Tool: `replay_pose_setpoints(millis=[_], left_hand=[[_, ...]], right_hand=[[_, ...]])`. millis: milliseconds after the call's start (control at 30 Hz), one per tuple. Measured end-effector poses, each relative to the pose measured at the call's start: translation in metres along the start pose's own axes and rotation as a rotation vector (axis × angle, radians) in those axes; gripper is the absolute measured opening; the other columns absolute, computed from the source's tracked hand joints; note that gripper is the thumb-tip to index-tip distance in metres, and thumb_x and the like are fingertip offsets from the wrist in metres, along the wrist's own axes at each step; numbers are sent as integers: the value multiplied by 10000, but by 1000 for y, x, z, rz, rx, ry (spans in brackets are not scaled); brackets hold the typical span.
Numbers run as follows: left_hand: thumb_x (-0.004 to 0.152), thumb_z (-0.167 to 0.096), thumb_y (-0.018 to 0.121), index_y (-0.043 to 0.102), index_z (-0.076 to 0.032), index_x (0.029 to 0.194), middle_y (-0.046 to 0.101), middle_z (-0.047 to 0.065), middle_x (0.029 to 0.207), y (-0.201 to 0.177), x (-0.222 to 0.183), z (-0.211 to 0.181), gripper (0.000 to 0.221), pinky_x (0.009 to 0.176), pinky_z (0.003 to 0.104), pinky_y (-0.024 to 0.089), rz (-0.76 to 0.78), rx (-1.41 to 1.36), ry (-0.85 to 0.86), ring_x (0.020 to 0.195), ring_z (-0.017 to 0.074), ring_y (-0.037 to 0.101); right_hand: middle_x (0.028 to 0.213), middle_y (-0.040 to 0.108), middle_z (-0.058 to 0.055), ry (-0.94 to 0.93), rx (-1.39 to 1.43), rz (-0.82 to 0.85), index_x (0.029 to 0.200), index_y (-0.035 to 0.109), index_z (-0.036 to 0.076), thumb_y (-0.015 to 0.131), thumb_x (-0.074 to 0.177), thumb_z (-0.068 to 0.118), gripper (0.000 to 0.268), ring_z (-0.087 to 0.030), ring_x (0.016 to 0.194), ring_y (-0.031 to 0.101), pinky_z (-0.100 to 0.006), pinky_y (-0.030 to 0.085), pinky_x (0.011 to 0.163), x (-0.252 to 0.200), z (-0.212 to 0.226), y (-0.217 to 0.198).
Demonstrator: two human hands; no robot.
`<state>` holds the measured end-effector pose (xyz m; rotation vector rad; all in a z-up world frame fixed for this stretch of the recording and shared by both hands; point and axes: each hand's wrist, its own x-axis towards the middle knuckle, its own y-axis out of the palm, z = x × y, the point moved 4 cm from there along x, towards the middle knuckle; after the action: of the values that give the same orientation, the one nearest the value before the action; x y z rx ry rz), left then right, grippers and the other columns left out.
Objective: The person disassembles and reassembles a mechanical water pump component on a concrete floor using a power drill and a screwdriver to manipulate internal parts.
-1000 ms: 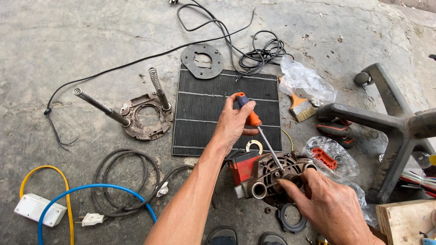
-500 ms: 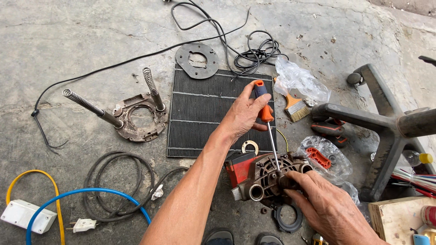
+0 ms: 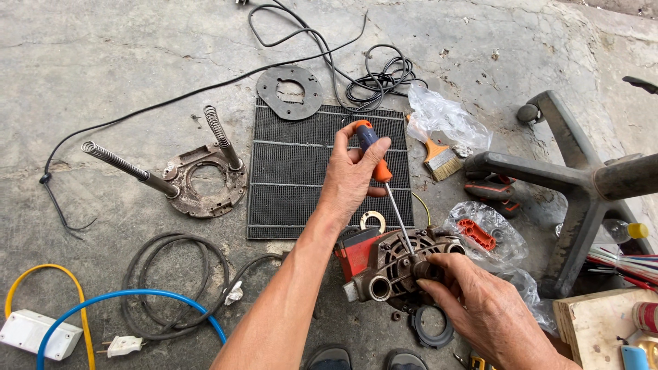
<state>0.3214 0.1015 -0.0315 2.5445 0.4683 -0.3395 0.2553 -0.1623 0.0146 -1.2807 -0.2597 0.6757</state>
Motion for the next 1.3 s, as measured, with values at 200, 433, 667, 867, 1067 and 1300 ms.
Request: replay_pose_setpoints(millis=[200, 433, 667, 867, 1067, 1300], left_hand=[[916, -361, 786, 494, -202, 1506, 794, 89, 961, 4, -6, -8, 677, 505, 350, 701, -106, 162, 37, 747, 134, 755], [1024, -380, 632, 424, -209, 1680, 794, 116, 1028, 8, 12, 7, 710, 580, 371, 703, 138, 141, 29, 908, 200, 790], [1091, -324, 611, 478, -195, 1602, 759, 88, 910, 0, -8, -19, 544, 570, 330, 669, -108, 124, 63, 791, 224, 784], [1097, -322, 589, 555, -127, 1572, 766, 119, 1040, -48, -28, -35, 515, 616, 389, 683, -372, -164, 45, 775, 216, 734], [1134, -269, 588, 626, -42, 1506, 774, 183, 1205, -58, -53, 37, 438, 577, 336, 667, -337, -356, -175, 797, 259, 749], [1161, -265, 575, 645, -12, 1377, 741, 272, 1092, -20, -100, 79, 340, 795, 433, 677, -330, -567, -375, 895, 342, 747]], right_hand=[[908, 846, 132, 198, -49, 66, 1264, 649, 338, 791, 930, 559, 425, -118, 833, 852, -322, 628, 808, 0, -5, 5], [741, 832, 100, 325, -20, 70, 1130, 665, 339, 839, 892, 600, 394, -111, 662, 793, -304, 618, 739, 1, -1, 2], [880, 876, 128, 264, 123, 82, 1087, 680, 300, 812, 948, 489, 270, -82, 711, 806, -294, 597, 746, 3, 7, -4], [821, 849, 127, 338, 167, 87, 1036, 733, 318, 828, 923, 441, 192, -84, 662, 705, -266, 586, 734, -2, 11, -8], [978, 818, 115, 137, 191, -17, 1233, 755, 310, 839, 915, 335, 330, -77, 762, 785, -290, 615, 795, -12, -4, -4], [1237, 827, 17, 47, 174, -163, 1352, 720, 207, 796, 936, 282, 430, -132, 1083, 815, -311, 580, 1006, -20, -32, -17]])
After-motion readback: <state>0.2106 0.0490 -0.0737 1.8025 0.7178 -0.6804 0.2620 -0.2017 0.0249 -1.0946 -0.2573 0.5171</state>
